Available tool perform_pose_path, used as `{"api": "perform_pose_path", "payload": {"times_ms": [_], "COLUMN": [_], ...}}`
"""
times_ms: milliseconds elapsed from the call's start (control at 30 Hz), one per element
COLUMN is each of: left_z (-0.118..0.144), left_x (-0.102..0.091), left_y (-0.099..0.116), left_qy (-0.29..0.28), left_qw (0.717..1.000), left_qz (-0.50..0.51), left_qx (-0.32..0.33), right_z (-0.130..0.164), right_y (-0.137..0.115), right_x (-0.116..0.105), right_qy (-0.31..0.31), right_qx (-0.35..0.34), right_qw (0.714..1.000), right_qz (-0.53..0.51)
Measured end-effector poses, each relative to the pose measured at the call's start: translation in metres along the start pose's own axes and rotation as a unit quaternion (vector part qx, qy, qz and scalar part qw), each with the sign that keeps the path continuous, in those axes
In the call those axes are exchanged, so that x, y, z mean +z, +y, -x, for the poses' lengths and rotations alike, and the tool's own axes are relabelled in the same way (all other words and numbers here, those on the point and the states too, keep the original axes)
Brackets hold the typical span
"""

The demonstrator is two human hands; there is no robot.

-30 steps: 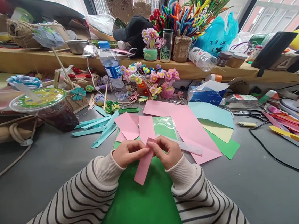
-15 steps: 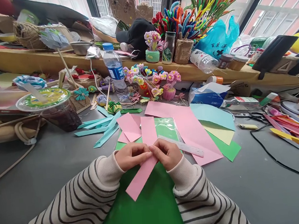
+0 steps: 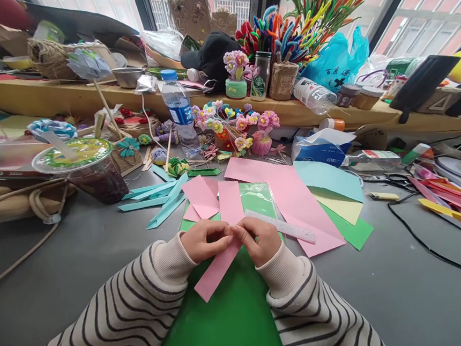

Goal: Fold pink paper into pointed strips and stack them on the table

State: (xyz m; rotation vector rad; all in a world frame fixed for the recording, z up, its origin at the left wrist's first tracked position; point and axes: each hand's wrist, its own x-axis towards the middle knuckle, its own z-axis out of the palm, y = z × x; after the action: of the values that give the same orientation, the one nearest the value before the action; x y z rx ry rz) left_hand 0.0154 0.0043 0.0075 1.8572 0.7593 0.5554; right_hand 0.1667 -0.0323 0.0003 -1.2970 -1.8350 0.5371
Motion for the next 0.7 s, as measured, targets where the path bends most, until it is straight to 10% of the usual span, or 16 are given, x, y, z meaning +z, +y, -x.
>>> {"api": "perform_pose_path", "payload": {"times_ms": [133,400,567,700], "left_z": [-0.011,-0.013,-0.041,-0.051], "left_x": [0.001,0.031,0.032,0.026], "left_y": [-0.001,-0.02,-0.004,0.014], "left_qy": [0.091,0.248,0.16,0.102], "left_qw": [0.98,0.947,0.917,0.79], "left_qz": [-0.174,-0.202,-0.348,-0.537], "left_qx": [0.036,0.031,0.108,0.278], "right_z": [-0.004,-0.005,-0.004,0.0], "right_y": [-0.014,-0.045,-0.05,-0.065], "right_x": [-0.007,0.031,0.039,0.053], "right_qy": [0.095,-0.024,-0.017,0.006], "right_qx": [-0.092,-0.322,-0.32,-0.392], "right_qw": [0.985,0.919,0.92,0.895], "right_qz": [0.108,0.228,0.226,0.211]}}
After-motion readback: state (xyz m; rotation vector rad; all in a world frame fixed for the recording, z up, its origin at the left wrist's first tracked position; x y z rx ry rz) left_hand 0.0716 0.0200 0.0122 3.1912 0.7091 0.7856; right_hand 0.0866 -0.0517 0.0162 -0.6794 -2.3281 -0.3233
